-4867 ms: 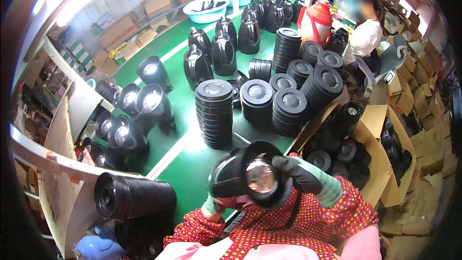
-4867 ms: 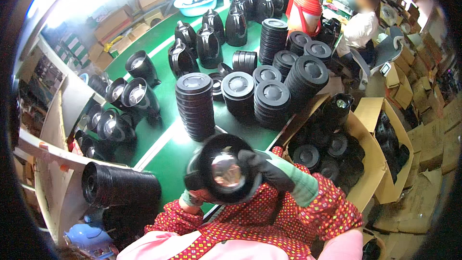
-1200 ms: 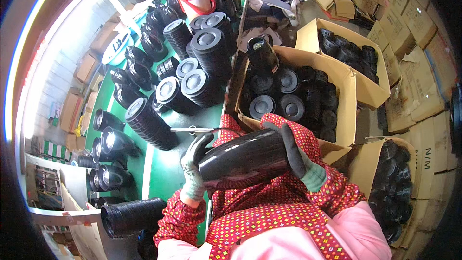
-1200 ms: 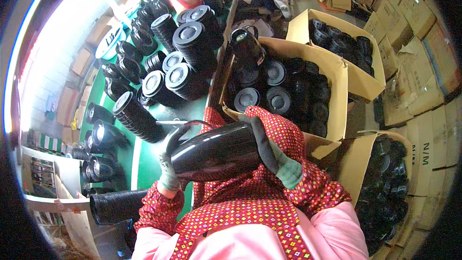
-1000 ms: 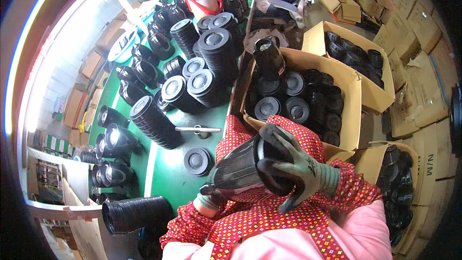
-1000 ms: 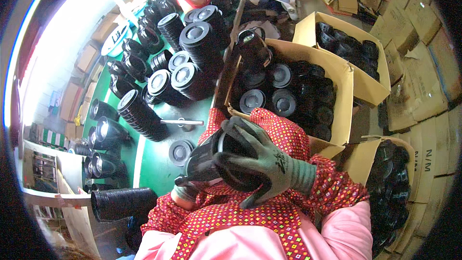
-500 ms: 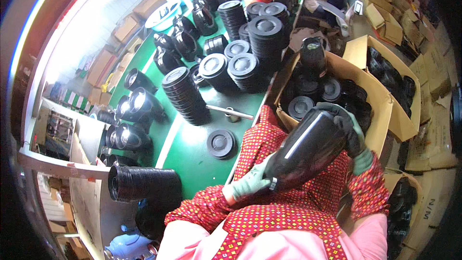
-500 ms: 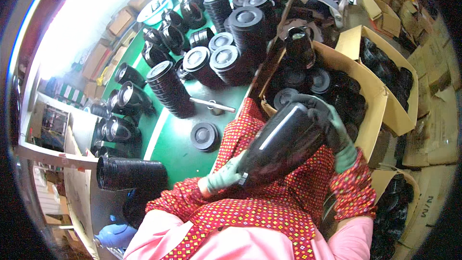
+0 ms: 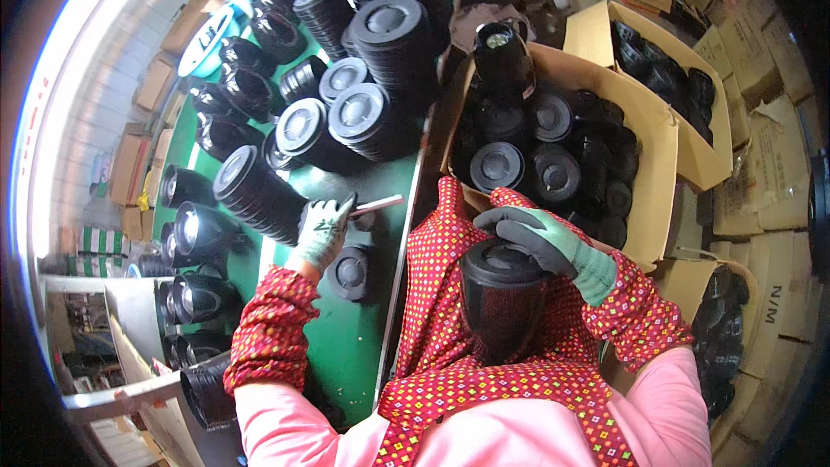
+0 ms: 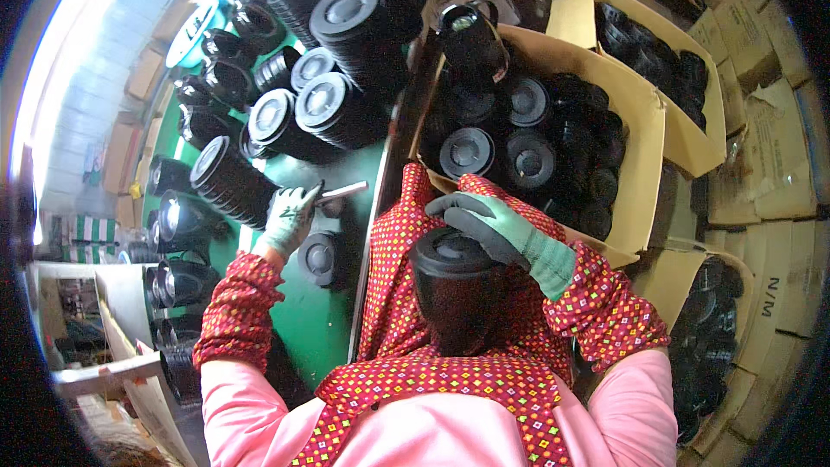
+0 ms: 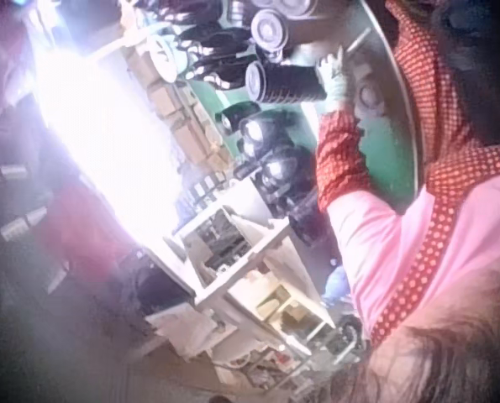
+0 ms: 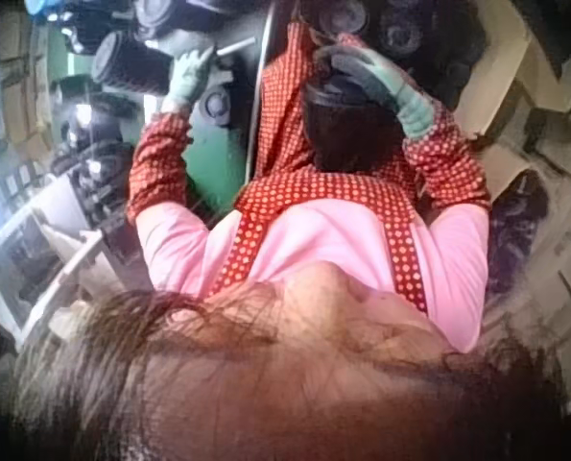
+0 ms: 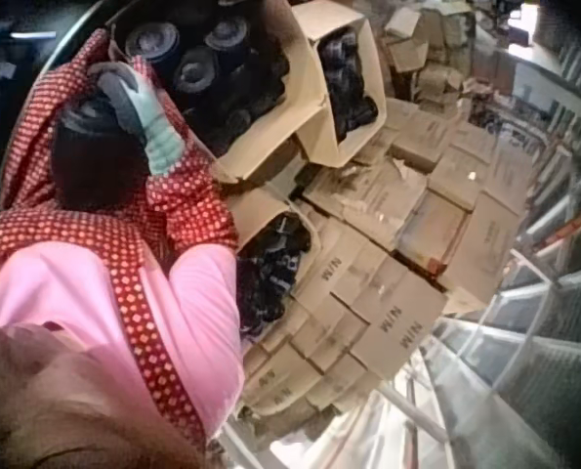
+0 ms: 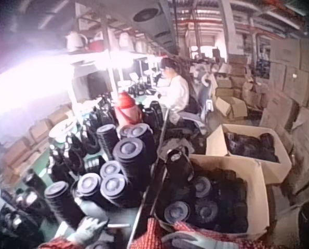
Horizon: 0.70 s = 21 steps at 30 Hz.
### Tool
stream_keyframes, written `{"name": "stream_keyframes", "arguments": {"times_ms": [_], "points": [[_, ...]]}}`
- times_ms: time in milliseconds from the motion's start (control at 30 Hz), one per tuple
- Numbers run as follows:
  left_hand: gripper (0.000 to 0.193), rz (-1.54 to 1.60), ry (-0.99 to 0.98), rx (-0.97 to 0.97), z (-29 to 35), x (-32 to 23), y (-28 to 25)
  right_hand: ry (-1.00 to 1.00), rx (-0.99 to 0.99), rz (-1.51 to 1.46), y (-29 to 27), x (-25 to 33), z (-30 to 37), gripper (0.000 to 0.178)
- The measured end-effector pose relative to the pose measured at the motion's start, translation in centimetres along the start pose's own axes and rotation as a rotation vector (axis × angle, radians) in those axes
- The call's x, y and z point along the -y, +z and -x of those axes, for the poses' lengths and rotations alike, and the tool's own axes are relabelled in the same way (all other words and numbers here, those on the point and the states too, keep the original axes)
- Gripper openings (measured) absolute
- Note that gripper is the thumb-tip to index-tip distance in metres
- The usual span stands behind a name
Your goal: The person repeatedly picks up black kettle bodies and circular lids from a green worktable, aligns the lid with the kettle opening, and presses it into place. The person then places the assembled kettle into a cardboard box. The process is repeated for multiple units.
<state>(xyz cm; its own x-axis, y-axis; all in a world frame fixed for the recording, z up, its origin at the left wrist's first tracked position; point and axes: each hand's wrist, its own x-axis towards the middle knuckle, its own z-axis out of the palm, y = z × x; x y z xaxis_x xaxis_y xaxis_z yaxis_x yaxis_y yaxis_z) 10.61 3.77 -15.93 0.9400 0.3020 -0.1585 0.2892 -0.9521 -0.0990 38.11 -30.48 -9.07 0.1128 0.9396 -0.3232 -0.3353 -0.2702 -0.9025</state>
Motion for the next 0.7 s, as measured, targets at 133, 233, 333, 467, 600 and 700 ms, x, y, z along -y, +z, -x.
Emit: {"name": "stream_keyframes", "arguments": {"times_ms": [133, 233, 333, 467, 600, 700], "points": [[0.05, 0.202, -0.077, -0.119, 1.0, -4.1, -7.3, -0.311, -0.016, 0.454, -0.2, 2.2, -0.4, 0.041], [0.053, 0.285, -0.098, -0.177, 1.0, -8.3, -14.5, -0.742, -0.137, 0.982, 0.7, 7.2, -2.1, 0.053], [0.059, 0.434, 0.048, -0.205, -1.4, -12.3, -20.0, -0.939, -0.21, 1.264, 0.6, 8.7, -4.4, 0.05], [0.071, 0.995, 0.387, 0.033, -4.4, -12.5, -24.2, -0.818, -0.107, 0.956, -3.5, 4.7, -6.3, 0.026], [0.075, 0.885, 0.705, -0.104, -7.9, -12.6, -22.9, -0.904, -0.208, 0.693, -6.5, -0.7, -6.1, 0.023], [0.054, 1.17, 0.93, -0.052, -9.4, -17.8, -19.8, -0.793, -0.118, 0.591, -8.0, -3.7, -5.5, 0.024]]}}
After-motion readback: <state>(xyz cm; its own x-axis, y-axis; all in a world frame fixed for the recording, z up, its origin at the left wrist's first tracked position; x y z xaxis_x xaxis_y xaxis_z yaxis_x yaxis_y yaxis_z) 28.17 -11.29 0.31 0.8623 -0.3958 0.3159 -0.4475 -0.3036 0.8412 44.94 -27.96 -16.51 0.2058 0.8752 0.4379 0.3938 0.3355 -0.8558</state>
